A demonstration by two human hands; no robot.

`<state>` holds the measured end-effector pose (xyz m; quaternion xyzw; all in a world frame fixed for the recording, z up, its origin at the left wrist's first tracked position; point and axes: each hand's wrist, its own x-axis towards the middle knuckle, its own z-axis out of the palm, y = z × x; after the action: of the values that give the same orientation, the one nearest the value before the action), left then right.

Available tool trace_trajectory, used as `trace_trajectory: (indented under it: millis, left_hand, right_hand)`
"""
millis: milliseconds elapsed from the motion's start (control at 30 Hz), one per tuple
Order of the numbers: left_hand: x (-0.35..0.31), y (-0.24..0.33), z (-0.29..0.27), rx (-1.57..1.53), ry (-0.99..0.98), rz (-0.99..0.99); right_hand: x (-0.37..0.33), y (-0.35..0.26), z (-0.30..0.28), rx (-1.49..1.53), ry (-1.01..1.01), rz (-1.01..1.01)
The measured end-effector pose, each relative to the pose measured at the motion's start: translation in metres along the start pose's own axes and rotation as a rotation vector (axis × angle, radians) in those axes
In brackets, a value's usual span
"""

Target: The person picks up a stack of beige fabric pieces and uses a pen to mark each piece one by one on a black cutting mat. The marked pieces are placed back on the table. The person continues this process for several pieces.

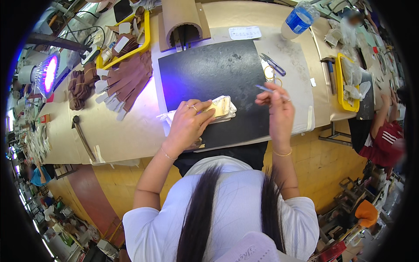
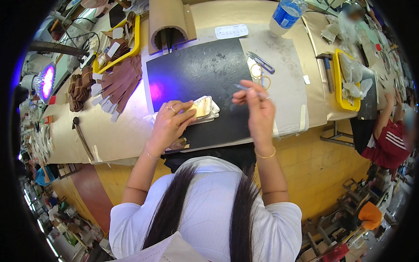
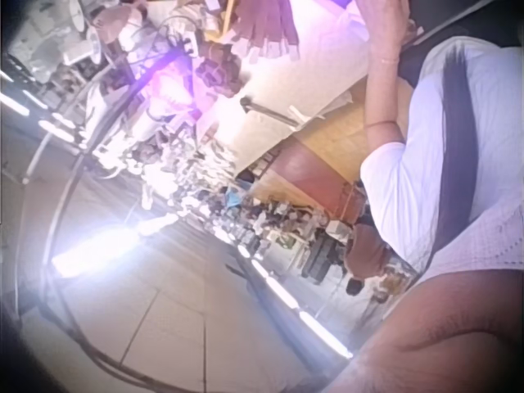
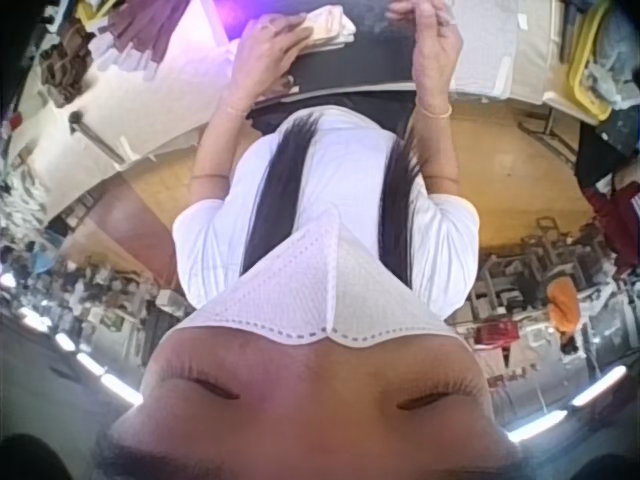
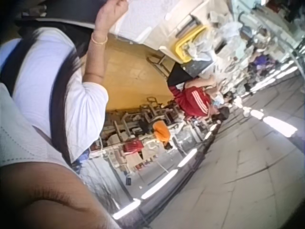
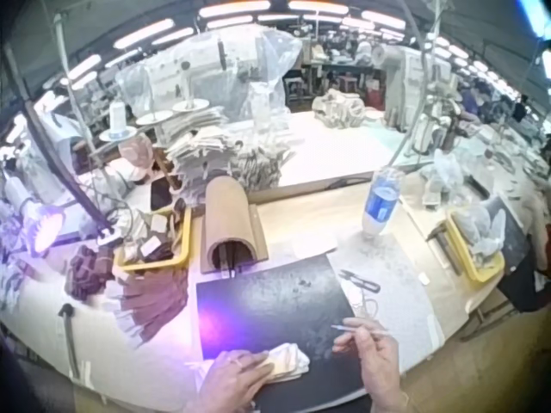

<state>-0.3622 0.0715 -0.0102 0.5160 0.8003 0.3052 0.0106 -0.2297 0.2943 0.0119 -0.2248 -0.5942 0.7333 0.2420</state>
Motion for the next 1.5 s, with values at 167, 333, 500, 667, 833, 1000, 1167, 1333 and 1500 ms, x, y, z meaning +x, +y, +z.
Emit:
trace_trajectory:
  millis: [167, 333, 500, 667, 833, 1000, 1167, 1333, 1500]
  left_hand:
    - [0.002, 0.005, -0.001, 0.056, -0.021, 0.005]
    - [-0.002, 0.009, 0.004, 0.122, -0.011, -0.007]
    - [-0.005, 0.013, 0.008, 0.118, 0.036, -0.022]
    - [-0.007, 0.012, 0.009, 0.119, 0.044, -0.021]
    - [-0.006, 0.011, 0.010, 0.121, 0.043, -0.009]
    - [-0.006, 0.011, 0.010, 0.115, 0.052, 0.002]
    - [-0.007, 0.011, 0.008, 0.098, 0.035, -0.007]
    - [-0.003, 0.008, 0.002, 0.053, -0.016, -0.010]
    - [0.005, -0.011, -0.005, -0.174, -0.065, -0.058]
  right_hand:
    - [-0.020, 0.019, 0.033, -0.593, -0.171, -0.281]
    - [-0.025, 0.030, 0.048, -0.700, -0.156, -0.368]
    - [-0.015, 0.029, 0.051, -0.863, -0.194, -0.471]
    - [-0.017, 0.026, 0.054, -0.973, -0.261, -0.529]
    - [-0.018, 0.022, 0.053, -0.900, -0.271, -0.425]
    - [-0.018, 0.022, 0.057, -0.984, -0.261, -0.478]
    - [-0.026, 0.008, 0.057, -1.037, -0.349, -0.473]
    - [-0.024, 0.004, 0.042, -0.932, -0.225, -0.497]
    - [-0.019, 0.004, 0.035, -0.664, -0.135, -0.381]
